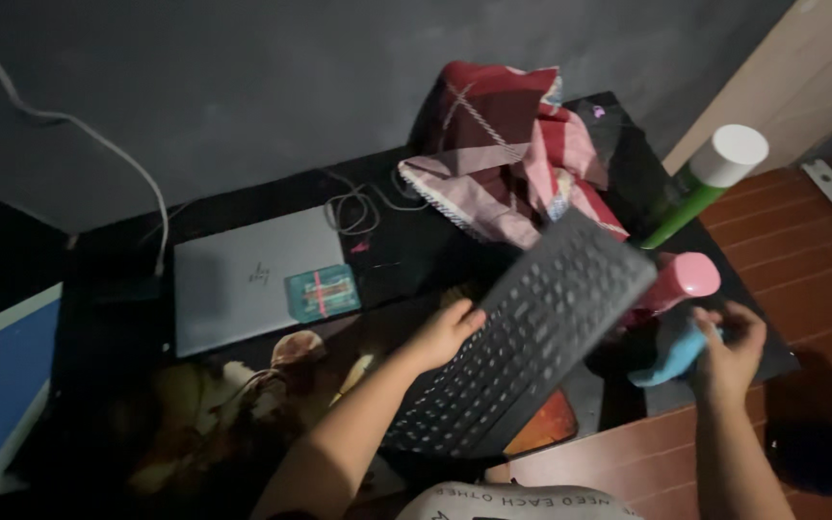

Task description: The person cleans a desk setup by wiping a keyboard, mouse, and mousepad with a blue cloth. They use a pink spray bottle to apply liquid to the cloth and wipe the items thoroughly. The person also moves a laptop and a small box to clean the underlying surface.

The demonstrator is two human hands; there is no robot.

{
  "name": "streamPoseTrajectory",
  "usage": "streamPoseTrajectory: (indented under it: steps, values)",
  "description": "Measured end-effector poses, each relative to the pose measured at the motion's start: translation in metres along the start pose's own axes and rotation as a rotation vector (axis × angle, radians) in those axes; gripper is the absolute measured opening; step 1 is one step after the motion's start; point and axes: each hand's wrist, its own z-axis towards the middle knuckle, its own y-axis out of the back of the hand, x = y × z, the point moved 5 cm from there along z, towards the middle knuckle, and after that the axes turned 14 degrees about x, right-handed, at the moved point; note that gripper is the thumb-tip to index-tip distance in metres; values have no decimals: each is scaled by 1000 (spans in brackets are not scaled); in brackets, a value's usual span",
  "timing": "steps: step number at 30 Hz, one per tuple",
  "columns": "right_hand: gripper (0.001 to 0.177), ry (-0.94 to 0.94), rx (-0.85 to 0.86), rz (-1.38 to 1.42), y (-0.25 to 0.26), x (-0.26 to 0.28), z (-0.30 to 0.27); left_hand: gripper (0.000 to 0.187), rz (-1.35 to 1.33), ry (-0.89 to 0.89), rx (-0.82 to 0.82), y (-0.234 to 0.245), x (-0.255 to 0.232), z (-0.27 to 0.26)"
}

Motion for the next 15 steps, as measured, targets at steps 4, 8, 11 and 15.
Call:
streamPoseTrajectory:
  steps: [4,8,11,15]
  values:
    - [90,34,234,-144,-37,40,25,60,-1,169,-161,-11,-2,36]
    - [77,43,316,-281,-61,58,35,67,-268,162,-304,-49,19,82]
    - [72,3,268,-286,-54,50,38,66,-174,272,-396,-88,38,104]
    - [69,-67,186,-255,-16,31,52,59,-273,295,-407,-138,35,124]
